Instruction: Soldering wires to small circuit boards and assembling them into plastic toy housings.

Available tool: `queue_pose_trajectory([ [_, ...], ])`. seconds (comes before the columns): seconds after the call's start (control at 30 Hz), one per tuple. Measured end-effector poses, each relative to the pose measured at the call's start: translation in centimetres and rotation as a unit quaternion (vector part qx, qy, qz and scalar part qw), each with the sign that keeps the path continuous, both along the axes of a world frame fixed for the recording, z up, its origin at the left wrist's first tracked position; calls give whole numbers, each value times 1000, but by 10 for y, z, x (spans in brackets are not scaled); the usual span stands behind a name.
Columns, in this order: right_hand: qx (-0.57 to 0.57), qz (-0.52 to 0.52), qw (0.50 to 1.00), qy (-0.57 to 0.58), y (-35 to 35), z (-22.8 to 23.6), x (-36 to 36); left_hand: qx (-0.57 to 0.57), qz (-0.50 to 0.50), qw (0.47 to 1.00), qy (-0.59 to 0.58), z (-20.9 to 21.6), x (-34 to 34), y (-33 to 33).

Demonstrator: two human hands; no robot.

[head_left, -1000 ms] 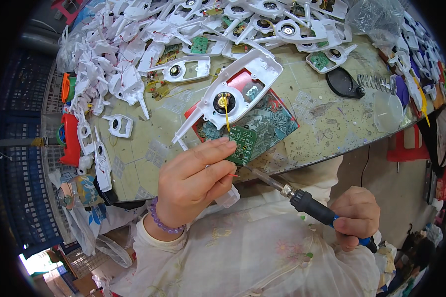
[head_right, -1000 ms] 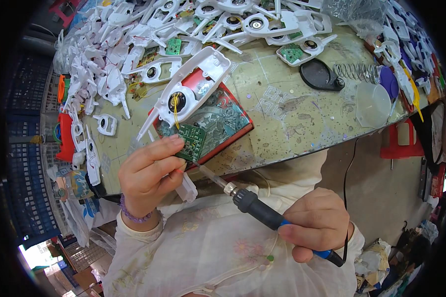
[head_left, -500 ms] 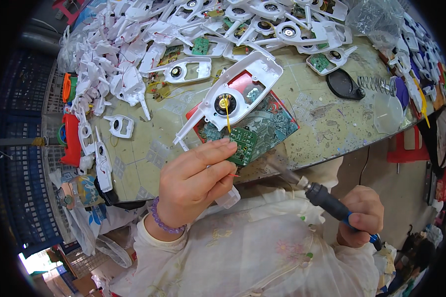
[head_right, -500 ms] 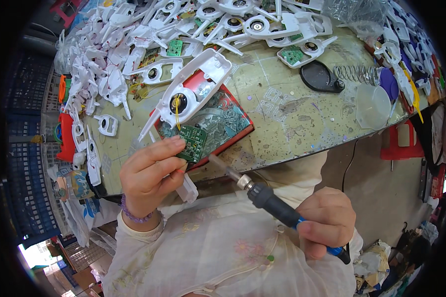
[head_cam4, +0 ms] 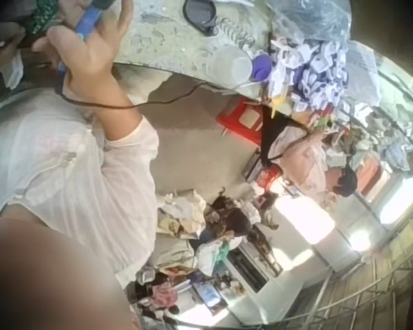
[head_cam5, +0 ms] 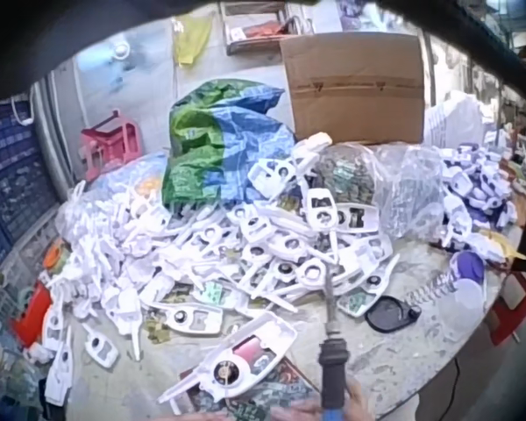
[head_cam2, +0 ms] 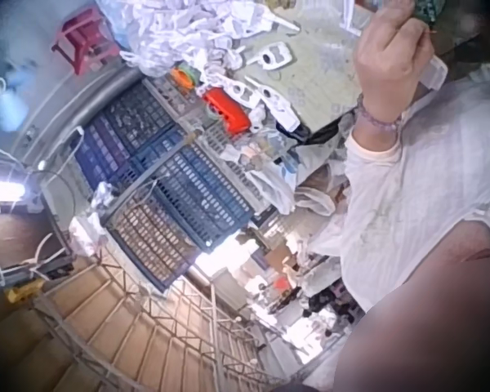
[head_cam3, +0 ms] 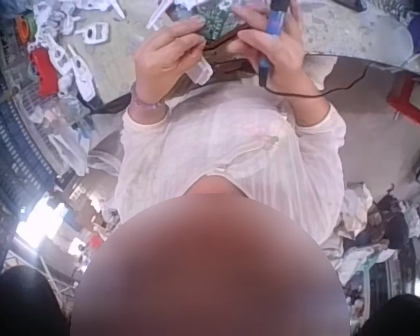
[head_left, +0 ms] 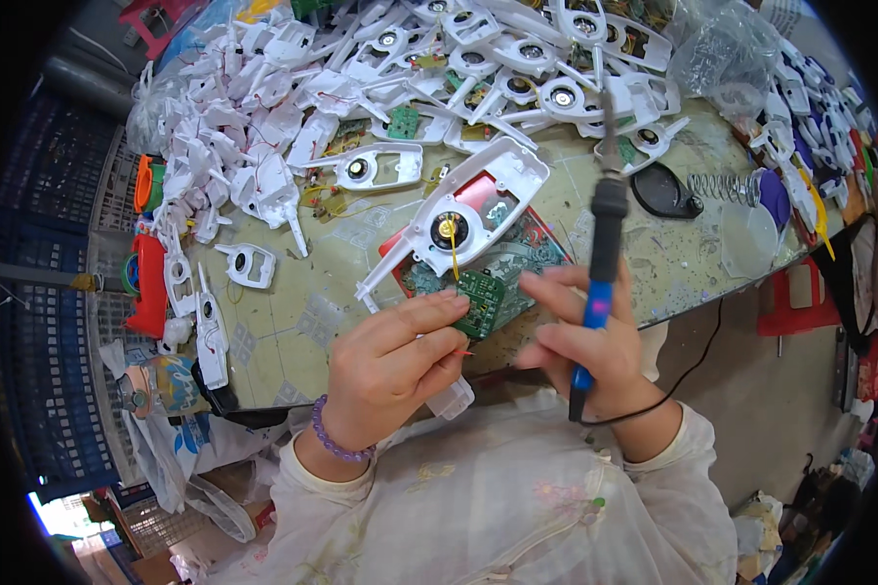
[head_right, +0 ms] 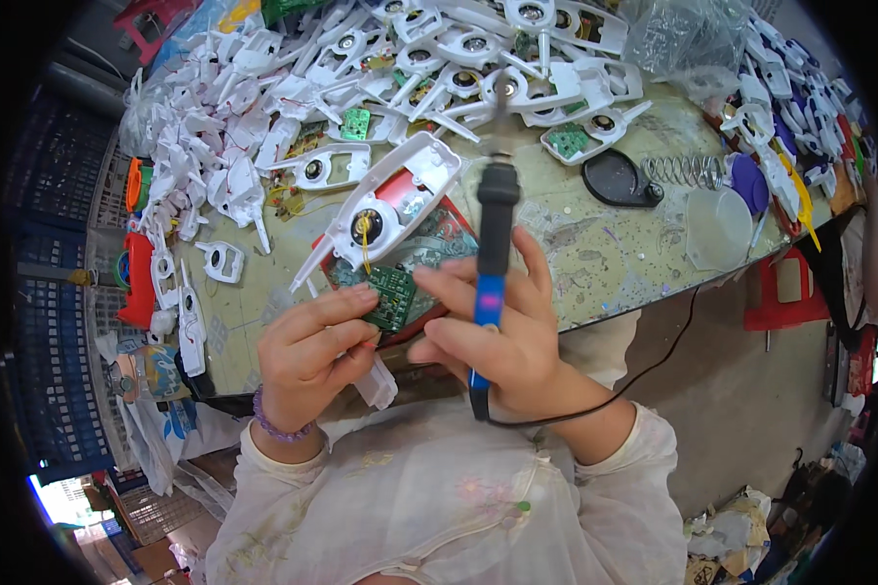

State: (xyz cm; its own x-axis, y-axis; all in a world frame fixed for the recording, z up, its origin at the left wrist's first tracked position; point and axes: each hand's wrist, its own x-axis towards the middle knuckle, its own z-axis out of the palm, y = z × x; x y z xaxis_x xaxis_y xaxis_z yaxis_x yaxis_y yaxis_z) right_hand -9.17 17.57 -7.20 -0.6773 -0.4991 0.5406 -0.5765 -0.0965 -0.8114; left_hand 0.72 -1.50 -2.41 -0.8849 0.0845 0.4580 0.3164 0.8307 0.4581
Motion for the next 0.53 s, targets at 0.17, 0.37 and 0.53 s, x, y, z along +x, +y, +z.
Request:
queue_pose_trajectory([
  [0.17,94,-76,973,194,-13,1,2,13,-10,1000,-5,-3,2,-3],
  [0.37,66,-80,975,198,-18,-3,1,30,-15,999,6,-8,3,-5],
  [0.53,46,-69,979,185,-21,-3,0,34,-24,999,3,-10,7,-7],
])
